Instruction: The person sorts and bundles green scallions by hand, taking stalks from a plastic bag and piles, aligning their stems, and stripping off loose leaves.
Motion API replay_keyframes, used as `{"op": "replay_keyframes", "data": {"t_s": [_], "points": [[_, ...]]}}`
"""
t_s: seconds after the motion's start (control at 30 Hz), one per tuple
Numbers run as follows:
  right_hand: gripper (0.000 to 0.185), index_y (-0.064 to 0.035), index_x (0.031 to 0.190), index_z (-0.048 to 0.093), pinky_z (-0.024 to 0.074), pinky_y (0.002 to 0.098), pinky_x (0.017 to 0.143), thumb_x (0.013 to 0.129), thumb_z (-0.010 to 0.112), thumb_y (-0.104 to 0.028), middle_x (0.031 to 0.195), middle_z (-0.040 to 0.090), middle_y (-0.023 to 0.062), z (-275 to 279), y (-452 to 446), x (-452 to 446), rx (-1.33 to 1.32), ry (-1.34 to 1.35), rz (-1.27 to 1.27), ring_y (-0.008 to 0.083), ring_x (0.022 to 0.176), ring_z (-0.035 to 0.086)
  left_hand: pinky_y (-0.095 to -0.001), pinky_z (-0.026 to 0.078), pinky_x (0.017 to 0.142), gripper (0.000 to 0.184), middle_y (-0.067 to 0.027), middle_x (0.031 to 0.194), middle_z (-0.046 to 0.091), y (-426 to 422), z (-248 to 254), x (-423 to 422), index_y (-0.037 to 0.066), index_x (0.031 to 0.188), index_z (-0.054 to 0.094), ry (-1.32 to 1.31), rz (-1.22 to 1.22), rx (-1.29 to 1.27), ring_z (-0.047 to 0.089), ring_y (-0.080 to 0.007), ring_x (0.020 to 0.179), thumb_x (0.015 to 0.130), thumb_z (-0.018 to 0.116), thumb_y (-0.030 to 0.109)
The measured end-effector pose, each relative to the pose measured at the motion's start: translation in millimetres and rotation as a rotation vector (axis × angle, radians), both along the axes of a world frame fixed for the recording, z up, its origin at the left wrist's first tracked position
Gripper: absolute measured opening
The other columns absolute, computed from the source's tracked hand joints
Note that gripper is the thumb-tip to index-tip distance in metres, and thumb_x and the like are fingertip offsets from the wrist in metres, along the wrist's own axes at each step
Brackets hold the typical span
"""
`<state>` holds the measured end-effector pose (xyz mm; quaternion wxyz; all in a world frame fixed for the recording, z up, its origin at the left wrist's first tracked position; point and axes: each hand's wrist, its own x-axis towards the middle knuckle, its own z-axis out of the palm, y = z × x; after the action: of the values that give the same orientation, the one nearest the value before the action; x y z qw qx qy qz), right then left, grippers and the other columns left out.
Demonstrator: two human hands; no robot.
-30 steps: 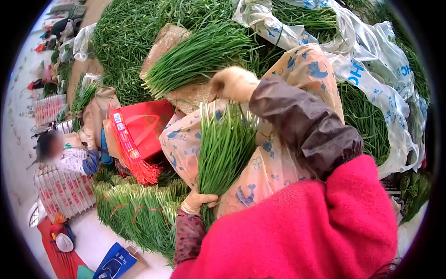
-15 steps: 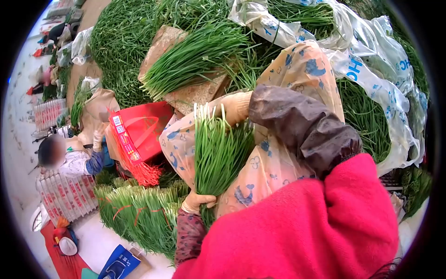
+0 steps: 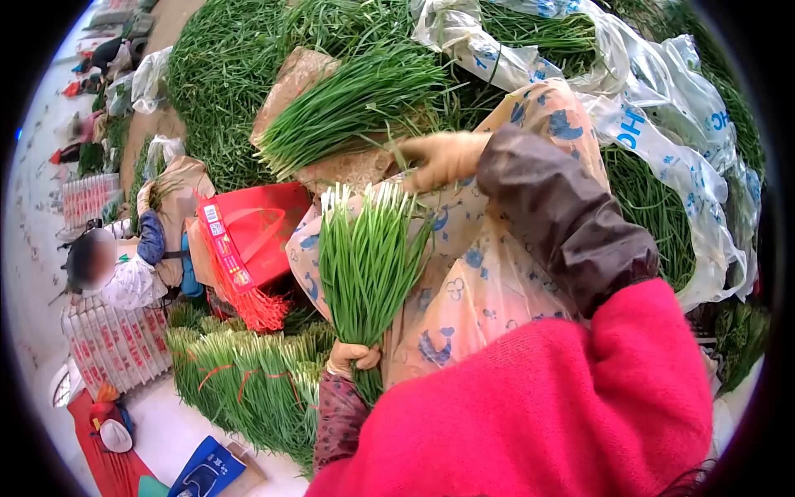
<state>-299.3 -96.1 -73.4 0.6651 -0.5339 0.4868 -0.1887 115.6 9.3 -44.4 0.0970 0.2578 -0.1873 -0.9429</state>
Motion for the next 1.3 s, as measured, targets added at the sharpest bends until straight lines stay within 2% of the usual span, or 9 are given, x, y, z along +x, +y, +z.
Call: {"op": "replay_keyframes", "data": {"t_s": [0.4,0.57,0.7,0.73,0.9,0.97,1.07,1.17,1.3], "points": [[0.043,-0.0125,0.123,0.057,0.0541,0.0421,0.075,0.080,0.057,-0.011,0.097,0.068,0.0129,-0.2,3.1,36.8,-0.149,0.763,0.144,0.0311,0.093,0.066,-0.0284,0.030,0.039,0.044,-0.0060,0.055,0.051,-1.5,-19.8,12.4,-0.008,0.130,0.044,0.173,-0.058,-0.044,0.042,-0.0129,0.041,0.091,0.056,0.007],[0.026,-0.0113,0.108,0.063,0.0534,0.0409,0.079,0.083,0.057,-0.016,0.098,0.067,0.0157,-77.6,-12.3,-10.5,-0.167,0.776,-0.104,0.0290,0.095,0.066,-0.0263,0.031,0.037,0.042,-0.0054,0.053,0.050,-0.3,9.5,-6.7,-0.008,0.126,0.044,0.041,0.108,-0.024,0.041,-0.0118,0.040,0.089,0.056,0.007],[0.041,-0.0104,0.116,0.059,0.0479,0.0443,0.089,0.076,0.062,-0.015,0.127,0.051,0.0188,-1.7,16.0,1.7,-0.369,0.987,-0.199,0.0357,0.110,0.055,-0.0230,0.028,0.034,0.052,-0.0001,0.045,0.041,-12.6,19.9,-19.4,-0.007,0.129,0.040,0.111,0.288,-0.089,0.035,-0.0100,0.035,0.085,0.058,0.012],[0.036,-0.0094,0.113,0.061,0.0503,0.0428,0.085,0.078,0.063,-0.017,0.124,0.056,0.0193,15.1,11.5,6.7,-0.354,0.813,-0.218,0.0333,0.107,0.058,-0.0217,0.030,0.032,0.070,-0.0039,0.061,0.056,-16.6,23.4,-22.8,-0.003,0.145,0.020,0.171,0.306,-0.070,0.035,-0.0075,0.034,0.084,0.052,0.009],[0.041,0.0002,0.119,0.060,0.0546,0.0311,0.076,0.087,0.065,-0.025,0.107,0.064,0.0086,36.2,15.0,42.4,0.284,-0.345,0.252,0.0178,0.097,0.061,-0.0214,0.033,0.033,0.069,-0.0036,0.060,0.059,-37.1,19.2,-26.8,0.000,0.146,0.020,0.258,0.263,-0.198,0.038,-0.0082,0.034,0.086,0.051,0.012],[0.043,0.0002,0.119,0.060,0.0529,0.0309,0.079,0.086,0.066,-0.027,0.107,0.064,0.0086,20.9,31.6,70.1,0.321,-0.573,0.301,0.0175,0.098,0.060,-0.0253,0.034,0.035,0.075,-0.0092,0.132,0.052,-44.1,16.7,-37.6,-0.003,0.147,0.014,0.521,0.171,-0.207,0.043,-0.0105,0.037,0.083,0.052,0.006],[0.041,-0.0027,0.119,0.061,0.0508,0.0295,0.078,0.086,0.067,-0.027,0.106,0.065,0.0067,-13.9,46.6,110.2,0.377,-0.739,0.420,0.0154,0.098,0.059,-0.0256,0.033,0.034,0.080,-0.0093,0.145,0.039,-36.3,31.5,-54.3,-0.001,0.148,0.015,0.396,0.302,-0.191,0.043,-0.0107,0.036,0.079,0.054,0.005],[0.038,-0.0052,0.114,0.065,0.0490,0.0276,0.074,0.084,0.069,-0.029,0.098,0.067,0.0037,36.2,45.3,94.5,0.160,-0.258,0.589,0.0141,0.092,0.061,-0.0236,0.035,0.035,0.081,-0.0093,0.149,0.034,-35.3,34.4,-67.8,0.000,0.148,0.015,0.471,0.349,-0.183,0.045,-0.0093,0.039,0.078,0.054,0.004],[0.035,-0.0059,0.099,0.069,0.0515,0.0348,0.077,0.074,0.074,-0.029,0.091,0.070,0.0090,85.4,31.9,52.1,0.084,0.117,0.173,0.0218,0.086,0.066,-0.0208,0.038,0.036,0.077,-0.0093,0.152,0.031,-39.8,36.3,-77.4,0.000,0.149,0.013,0.618,0.410,-0.210,0.048,-0.0070,0.041,0.081,0.049,0.001]]}}
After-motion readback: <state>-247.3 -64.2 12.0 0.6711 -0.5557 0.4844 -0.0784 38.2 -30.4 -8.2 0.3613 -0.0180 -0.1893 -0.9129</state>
